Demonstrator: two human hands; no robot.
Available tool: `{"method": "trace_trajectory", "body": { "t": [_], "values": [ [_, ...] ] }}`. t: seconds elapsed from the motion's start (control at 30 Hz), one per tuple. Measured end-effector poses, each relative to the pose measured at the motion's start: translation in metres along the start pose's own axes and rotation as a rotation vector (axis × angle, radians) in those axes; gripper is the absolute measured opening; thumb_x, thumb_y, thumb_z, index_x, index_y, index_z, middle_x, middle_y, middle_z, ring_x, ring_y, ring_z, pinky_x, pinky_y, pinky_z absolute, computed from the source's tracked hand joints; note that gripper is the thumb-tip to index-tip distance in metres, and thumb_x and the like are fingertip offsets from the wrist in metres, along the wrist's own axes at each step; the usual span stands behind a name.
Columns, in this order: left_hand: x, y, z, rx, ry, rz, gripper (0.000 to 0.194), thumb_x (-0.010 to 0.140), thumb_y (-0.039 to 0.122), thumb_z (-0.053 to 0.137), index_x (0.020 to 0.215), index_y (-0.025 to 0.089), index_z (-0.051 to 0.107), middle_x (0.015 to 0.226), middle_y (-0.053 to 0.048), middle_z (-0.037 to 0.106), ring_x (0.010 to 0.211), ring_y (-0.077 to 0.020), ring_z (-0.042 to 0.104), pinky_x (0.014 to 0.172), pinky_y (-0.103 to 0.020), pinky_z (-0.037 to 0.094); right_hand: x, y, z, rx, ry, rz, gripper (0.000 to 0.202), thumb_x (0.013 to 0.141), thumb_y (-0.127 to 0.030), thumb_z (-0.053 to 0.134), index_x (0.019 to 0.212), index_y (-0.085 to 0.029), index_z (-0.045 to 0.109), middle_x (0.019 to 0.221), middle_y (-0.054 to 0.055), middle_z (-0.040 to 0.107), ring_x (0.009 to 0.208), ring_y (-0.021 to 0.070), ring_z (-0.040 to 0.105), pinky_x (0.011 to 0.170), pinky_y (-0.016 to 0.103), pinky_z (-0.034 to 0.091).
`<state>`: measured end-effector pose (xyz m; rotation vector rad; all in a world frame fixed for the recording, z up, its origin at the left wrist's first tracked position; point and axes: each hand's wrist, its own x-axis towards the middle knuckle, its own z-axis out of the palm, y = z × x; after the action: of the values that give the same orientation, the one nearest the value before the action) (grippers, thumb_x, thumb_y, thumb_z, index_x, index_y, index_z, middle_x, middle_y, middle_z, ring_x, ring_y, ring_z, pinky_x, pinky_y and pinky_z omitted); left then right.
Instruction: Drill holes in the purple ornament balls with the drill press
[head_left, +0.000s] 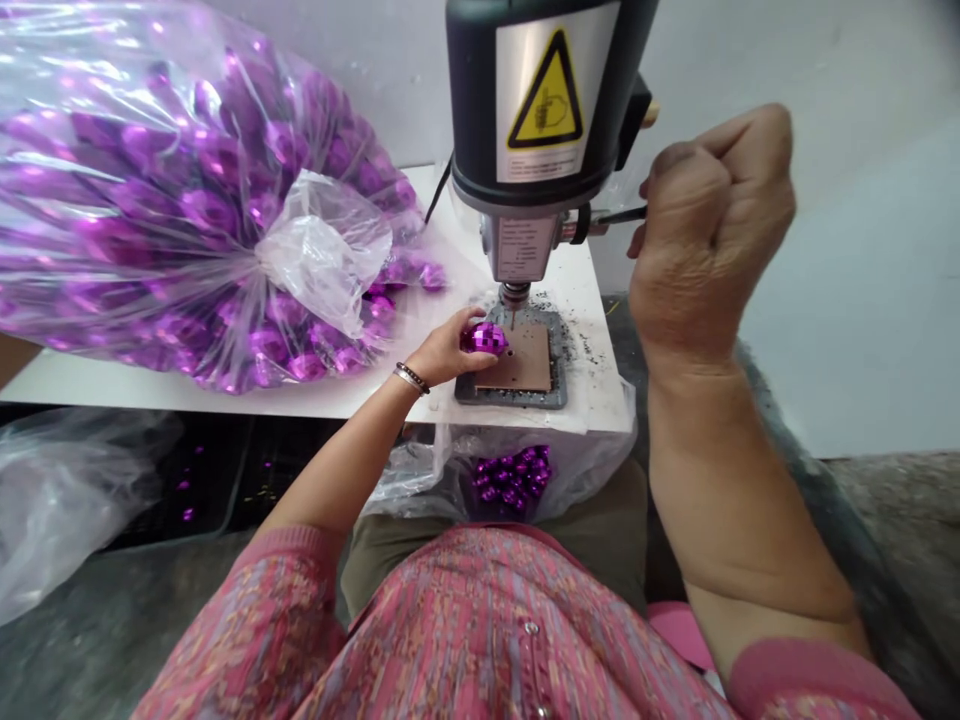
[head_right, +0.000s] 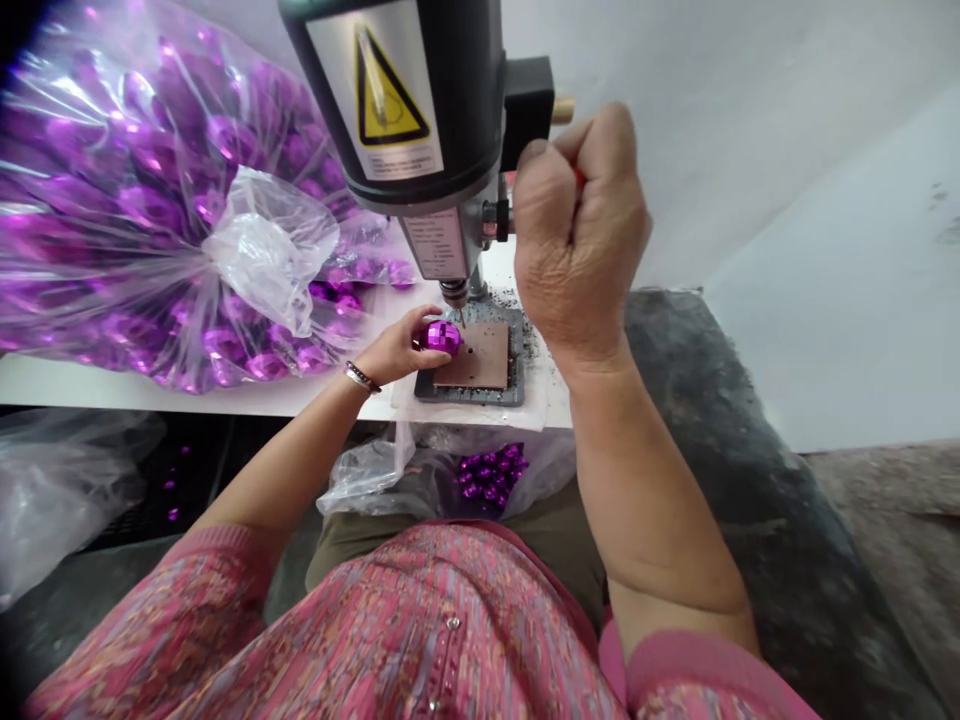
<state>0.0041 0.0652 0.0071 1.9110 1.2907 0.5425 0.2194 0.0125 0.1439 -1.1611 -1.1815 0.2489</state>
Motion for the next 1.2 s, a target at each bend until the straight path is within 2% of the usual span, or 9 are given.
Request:
{"method": "trace_trajectory", "body": {
  "t": [0.17,0.3,0.4,0.5,0.63,0.77,0.97,1.1,1.2],
  "values": [
    [0.006,0.007,0.005,0.203,0.011,-0.020,0.068,0.067,0.030,0.086,0.129,0.018,0.061,0.102,-0.001,0.070,0.088,-0.0175,0.064,0.084,-0.030,0.054,0.015,-0.011,0.002,-0.056,-0.002,0.017,0.031,0.097,-0.014,0.047,0.072,-0.017,0.029,0.065,-0.007,0.033,0.063,-0.0055,0.034,0.072,0.016,0.032],
    [0.010,0.014,0.005,0.334,-0.016,0.039,0.063,0.070,0.026,0.085,0.129,0.017,0.066,0.115,-0.005,0.072,0.100,-0.0213,0.067,0.094,-0.032,0.054,0.039,-0.019,0.006,-0.179,-0.050,0.066,0.033,0.099,-0.019,0.041,0.070,-0.017,0.025,0.065,-0.007,0.033,0.065,-0.0078,0.036,0.071,0.016,0.029],
    [0.012,0.020,0.004,0.422,-0.041,0.076,0.061,0.072,0.025,0.084,0.131,0.016,0.069,0.120,-0.008,0.074,0.114,-0.0256,0.067,0.105,-0.035,0.053,0.053,-0.021,0.010,-0.174,-0.076,0.108,0.031,0.099,-0.023,0.035,0.070,-0.016,0.028,0.067,-0.005,0.032,0.062,-0.0079,0.035,0.064,0.014,0.027],
    [0.015,0.026,0.004,0.473,-0.078,0.084,0.065,0.074,0.026,0.084,0.136,0.017,0.070,0.125,-0.009,0.073,0.117,-0.0264,0.067,0.108,-0.035,0.052,0.058,-0.020,0.012,-0.131,-0.086,0.118,0.034,0.098,-0.030,0.043,0.071,-0.017,0.026,0.071,-0.003,0.030,0.063,-0.0060,0.038,0.056,0.012,0.025],
    [0.021,0.031,0.005,0.506,-0.121,0.099,0.064,0.070,0.027,0.087,0.132,0.019,0.073,0.123,-0.008,0.072,0.115,-0.0268,0.068,0.108,-0.036,0.054,0.056,-0.020,0.012,-0.143,-0.087,0.113,0.032,0.099,-0.029,0.044,0.073,-0.018,0.027,0.075,-0.001,0.031,0.064,-0.0054,0.042,0.054,0.012,0.028],
    [0.026,0.031,0.009,0.466,-0.134,0.090,0.063,0.065,0.027,0.091,0.126,0.018,0.076,0.118,-0.008,0.070,0.114,-0.0279,0.066,0.110,-0.038,0.053,0.054,-0.020,0.012,-0.139,-0.096,0.127,0.037,0.096,-0.030,0.052,0.072,-0.018,0.027,0.075,-0.002,0.032,0.066,-0.0057,0.042,0.054,0.011,0.026],
    [0.021,0.020,0.017,0.173,-0.076,0.027,0.072,0.076,0.033,0.088,0.141,0.014,0.062,0.127,-0.010,0.070,0.116,-0.0255,0.065,0.110,-0.039,0.051,0.054,-0.017,0.012,-0.116,-0.085,0.113,0.031,0.101,-0.027,0.033,0.073,-0.018,0.024,0.076,-0.002,0.033,0.067,-0.0079,0.042,0.059,0.007,0.025],
    [0.019,0.023,0.018,0.168,-0.017,-0.005,0.068,0.067,0.028,0.092,0.128,0.015,0.064,0.110,-0.005,0.071,0.103,-0.0235,0.066,0.098,-0.035,0.054,0.052,-0.016,0.010,-0.106,-0.080,0.094,0.031,0.100,-0.027,0.034,0.072,-0.018,0.024,0.075,-0.002,0.033,0.067,-0.0066,0.045,0.061,0.009,0.031],
    [0.020,0.031,0.020,0.198,-0.032,-0.019,0.064,0.065,0.024,0.092,0.122,0.015,0.066,0.108,-0.004,0.070,0.101,-0.0235,0.065,0.095,-0.035,0.055,0.051,-0.015,0.009,-0.082,-0.078,0.073,0.033,0.100,-0.028,0.037,0.071,-0.018,0.024,0.073,-0.002,0.033,0.067,-0.0060,0.046,0.061,0.009,0.033]
  ]
}}
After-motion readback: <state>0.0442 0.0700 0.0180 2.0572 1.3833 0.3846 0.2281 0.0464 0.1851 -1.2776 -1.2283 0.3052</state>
